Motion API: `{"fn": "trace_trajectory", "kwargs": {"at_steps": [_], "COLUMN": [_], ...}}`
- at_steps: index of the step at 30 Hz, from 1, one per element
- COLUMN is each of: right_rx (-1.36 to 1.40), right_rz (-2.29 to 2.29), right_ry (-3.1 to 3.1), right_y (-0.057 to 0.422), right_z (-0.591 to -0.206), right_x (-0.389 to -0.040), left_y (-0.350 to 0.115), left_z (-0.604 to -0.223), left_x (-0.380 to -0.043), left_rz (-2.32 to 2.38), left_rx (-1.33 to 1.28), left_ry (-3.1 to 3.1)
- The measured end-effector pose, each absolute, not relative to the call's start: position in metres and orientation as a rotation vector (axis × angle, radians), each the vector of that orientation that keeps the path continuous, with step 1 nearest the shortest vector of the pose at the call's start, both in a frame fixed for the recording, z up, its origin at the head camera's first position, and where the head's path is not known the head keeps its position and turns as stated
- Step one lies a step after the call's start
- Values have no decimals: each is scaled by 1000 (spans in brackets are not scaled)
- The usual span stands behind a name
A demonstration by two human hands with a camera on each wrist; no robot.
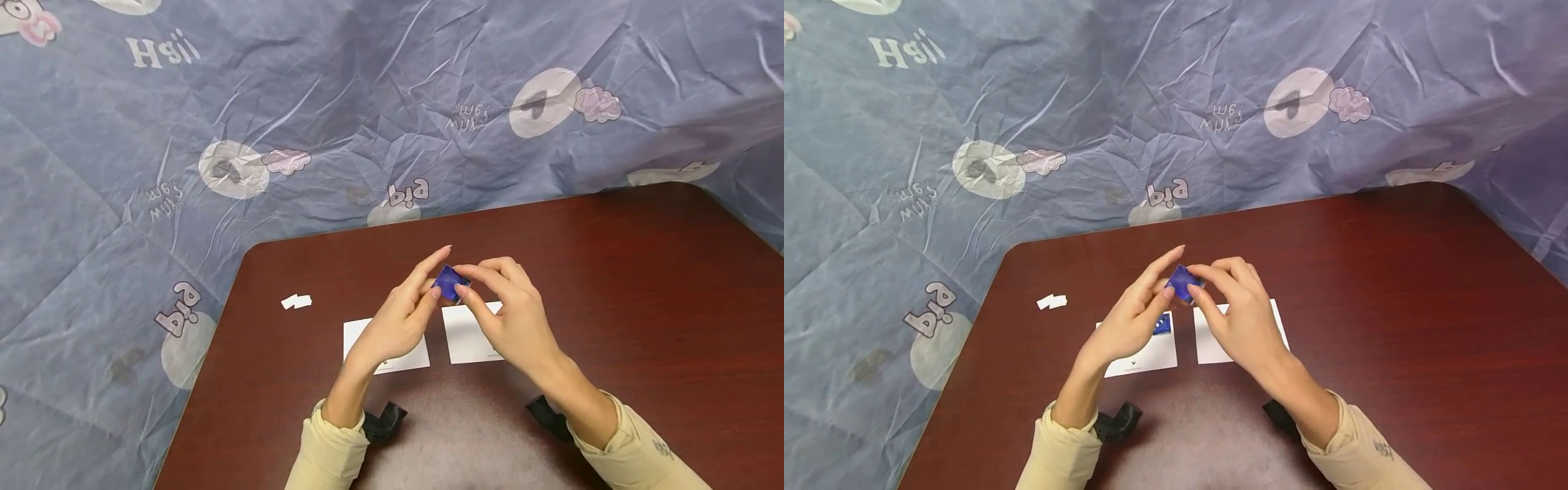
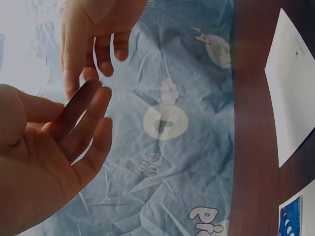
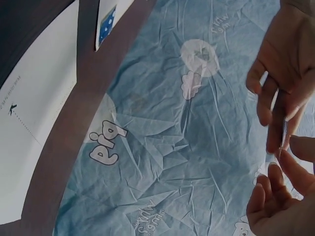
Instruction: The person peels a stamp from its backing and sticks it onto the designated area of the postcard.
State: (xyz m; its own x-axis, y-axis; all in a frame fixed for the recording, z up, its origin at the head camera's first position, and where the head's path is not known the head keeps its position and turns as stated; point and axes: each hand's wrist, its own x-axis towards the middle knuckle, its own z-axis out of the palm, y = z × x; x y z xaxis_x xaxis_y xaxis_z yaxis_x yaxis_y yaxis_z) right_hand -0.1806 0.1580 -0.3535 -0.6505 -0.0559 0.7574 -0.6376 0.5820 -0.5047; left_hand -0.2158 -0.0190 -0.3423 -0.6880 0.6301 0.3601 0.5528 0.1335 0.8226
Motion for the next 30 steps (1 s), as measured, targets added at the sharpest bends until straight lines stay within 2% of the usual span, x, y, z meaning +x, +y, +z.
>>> {"fn": "trace_trajectory", "kwargs": {"at_steps": [9, 18, 30], "right_rx": [351, 248, 122], "right_rz": [1307, 1808, 1893], "right_ry": [-2369, -2550, -2566], "right_y": [167, 178, 194], "right_z": [-346, -337, -351], "right_x": [-179, -181, -205], "left_y": [-14, -8, 8], "left_z": [-348, -354, -371], "left_x": [-218, -220, -224], "left_rz": [1480, 1541, 1521], "left_rx": [1197, 1224, 1085], "left_ry": [2337, 2276, 2291]}}
